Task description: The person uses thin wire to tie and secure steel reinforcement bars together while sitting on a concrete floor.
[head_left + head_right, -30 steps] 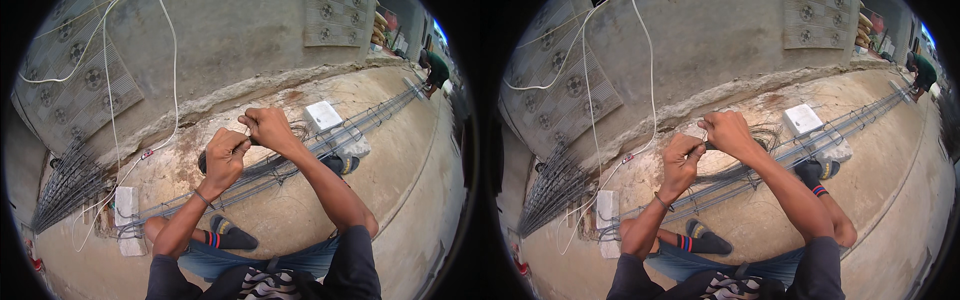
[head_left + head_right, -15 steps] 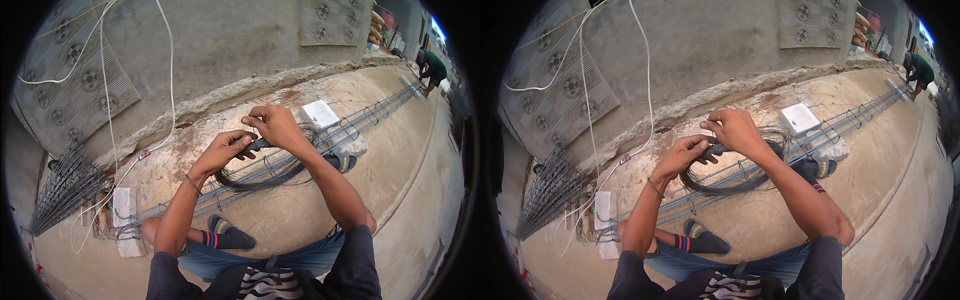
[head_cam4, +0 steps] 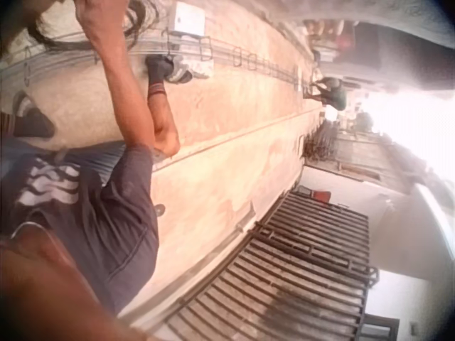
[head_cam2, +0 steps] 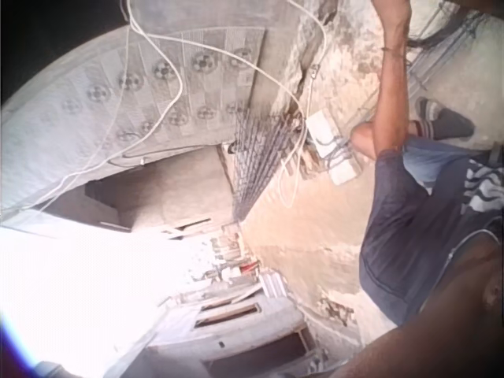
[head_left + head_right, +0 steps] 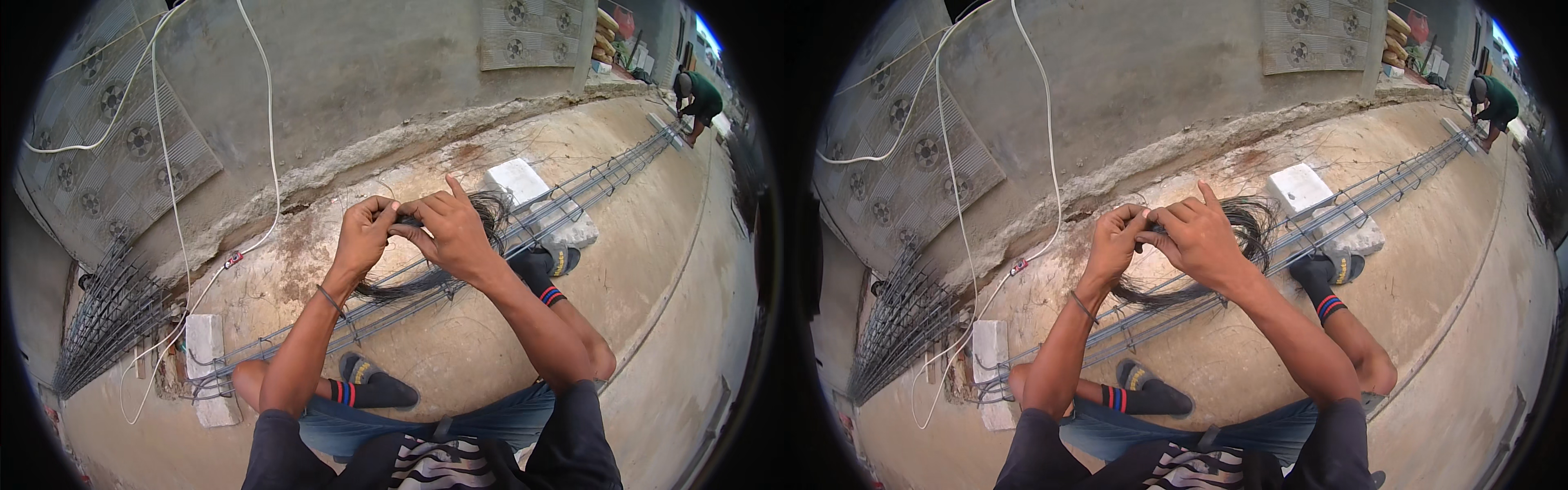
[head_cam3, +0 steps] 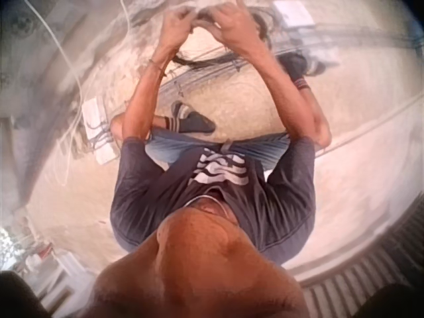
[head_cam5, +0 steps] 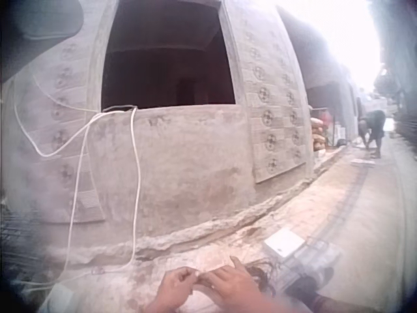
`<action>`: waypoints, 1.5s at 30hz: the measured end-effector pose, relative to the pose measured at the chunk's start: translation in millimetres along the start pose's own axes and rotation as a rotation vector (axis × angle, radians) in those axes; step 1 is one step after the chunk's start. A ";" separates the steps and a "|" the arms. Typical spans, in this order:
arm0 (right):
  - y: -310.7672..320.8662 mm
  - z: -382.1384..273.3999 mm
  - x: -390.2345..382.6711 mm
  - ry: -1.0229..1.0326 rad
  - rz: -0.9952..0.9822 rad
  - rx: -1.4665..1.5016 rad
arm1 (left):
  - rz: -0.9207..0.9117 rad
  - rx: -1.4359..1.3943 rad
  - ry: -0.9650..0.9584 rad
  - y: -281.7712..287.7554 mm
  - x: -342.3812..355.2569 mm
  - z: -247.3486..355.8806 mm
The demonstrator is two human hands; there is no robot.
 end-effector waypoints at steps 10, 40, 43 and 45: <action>0.0 17.9 26.8 -0.599 -0.216 0.329 | 0.416 0.474 -0.719 -34.3 -27.5 15.8; -17.3 -10.6 -19.7 -0.549 0.043 0.515 | 0.085 -0.118 0.309 -4.7 14.0 7.6; -57.2 5.7 -43.1 -0.635 0.073 0.808 | 0.015 -0.137 0.318 -1.7 14.6 -0.2; -63.6 7.5 -44.8 -0.689 0.032 0.996 | 0.013 -0.091 0.338 4.1 12.1 -3.0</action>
Point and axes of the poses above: each hand's wrist, its own x-axis towards the middle knuckle, its own y-axis out of the back of the hand, z = x × y, the point moved 2 cm from there along x, towards the middle knuckle, and after that the axes turned 4 degrees about -y, right-handed, at the moved point
